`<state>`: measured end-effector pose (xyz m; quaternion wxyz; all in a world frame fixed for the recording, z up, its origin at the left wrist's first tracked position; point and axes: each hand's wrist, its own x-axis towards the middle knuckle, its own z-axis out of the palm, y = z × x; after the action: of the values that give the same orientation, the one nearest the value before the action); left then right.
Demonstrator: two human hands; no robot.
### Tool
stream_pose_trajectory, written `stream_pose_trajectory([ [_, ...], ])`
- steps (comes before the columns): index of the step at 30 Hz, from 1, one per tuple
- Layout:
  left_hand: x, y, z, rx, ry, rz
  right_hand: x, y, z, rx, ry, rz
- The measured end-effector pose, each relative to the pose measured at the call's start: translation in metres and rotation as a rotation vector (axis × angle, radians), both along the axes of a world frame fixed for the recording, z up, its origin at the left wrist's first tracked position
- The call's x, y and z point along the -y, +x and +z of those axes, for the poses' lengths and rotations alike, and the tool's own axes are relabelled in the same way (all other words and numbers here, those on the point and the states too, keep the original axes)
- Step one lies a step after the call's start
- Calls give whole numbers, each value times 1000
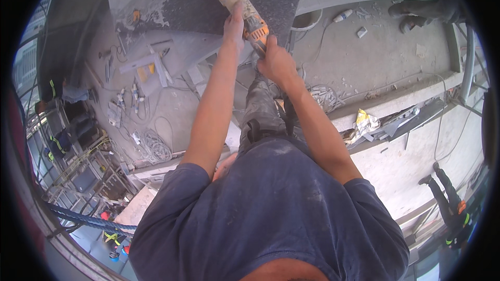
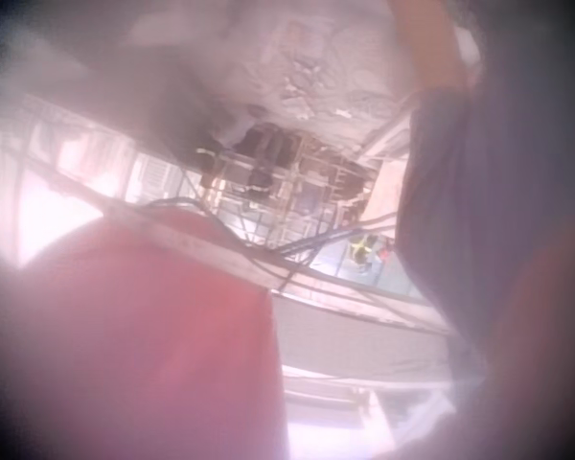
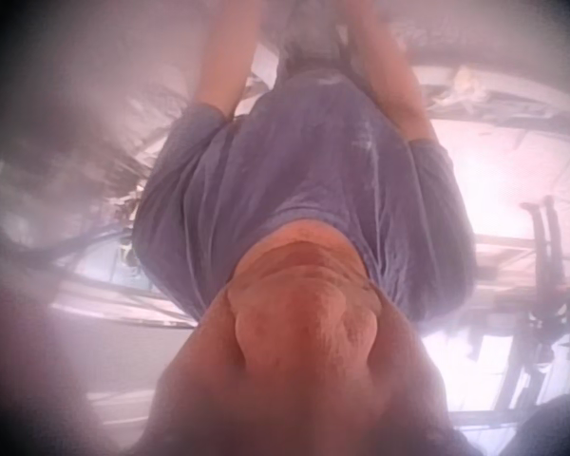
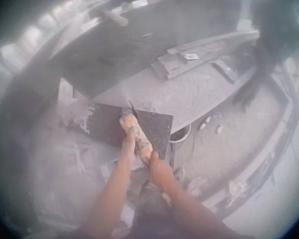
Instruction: The person measures and marks a dark stone tile with a metal square and pencil, then uses an angle grinder to cut along the marked line. The person repeats the measuring and cutting process on the same tile multiple times.
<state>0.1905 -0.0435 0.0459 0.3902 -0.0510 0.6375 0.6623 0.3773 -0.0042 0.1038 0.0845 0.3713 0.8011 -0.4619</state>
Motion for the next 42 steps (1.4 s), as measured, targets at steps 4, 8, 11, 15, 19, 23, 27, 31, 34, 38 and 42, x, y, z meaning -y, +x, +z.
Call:
stream_pose_trajectory([
  [4,-5,-9,3,17,-59,10,-5,-13,-2,21,1,5],
  [8,-15,-22,-1,11,-116,35,-10,-25,-4,12,13,16],
  [11,-16,-25,0,35,-135,53,-10,-27,-4,4,22,15],
  [15,-5,-15,9,14,-118,-58,-2,-9,-1,-19,21,6],
  [19,5,5,17,-35,-129,-85,4,9,3,-8,23,9],
  [23,5,8,16,-38,-136,-104,4,10,2,-17,28,0],
  [27,0,-3,4,-88,-201,-104,1,1,-1,6,4,-2],
  [31,-7,-18,-7,-96,-263,-57,-5,-12,-4,21,0,0],
  [34,-11,-27,-9,-30,-250,-42,-9,-21,-5,31,7,21],
  [38,-4,-21,-4,-85,-208,-108,-5,-13,-3,17,6,16],
  [42,10,-2,4,-110,-276,-177,8,13,2,-1,22,4],
])
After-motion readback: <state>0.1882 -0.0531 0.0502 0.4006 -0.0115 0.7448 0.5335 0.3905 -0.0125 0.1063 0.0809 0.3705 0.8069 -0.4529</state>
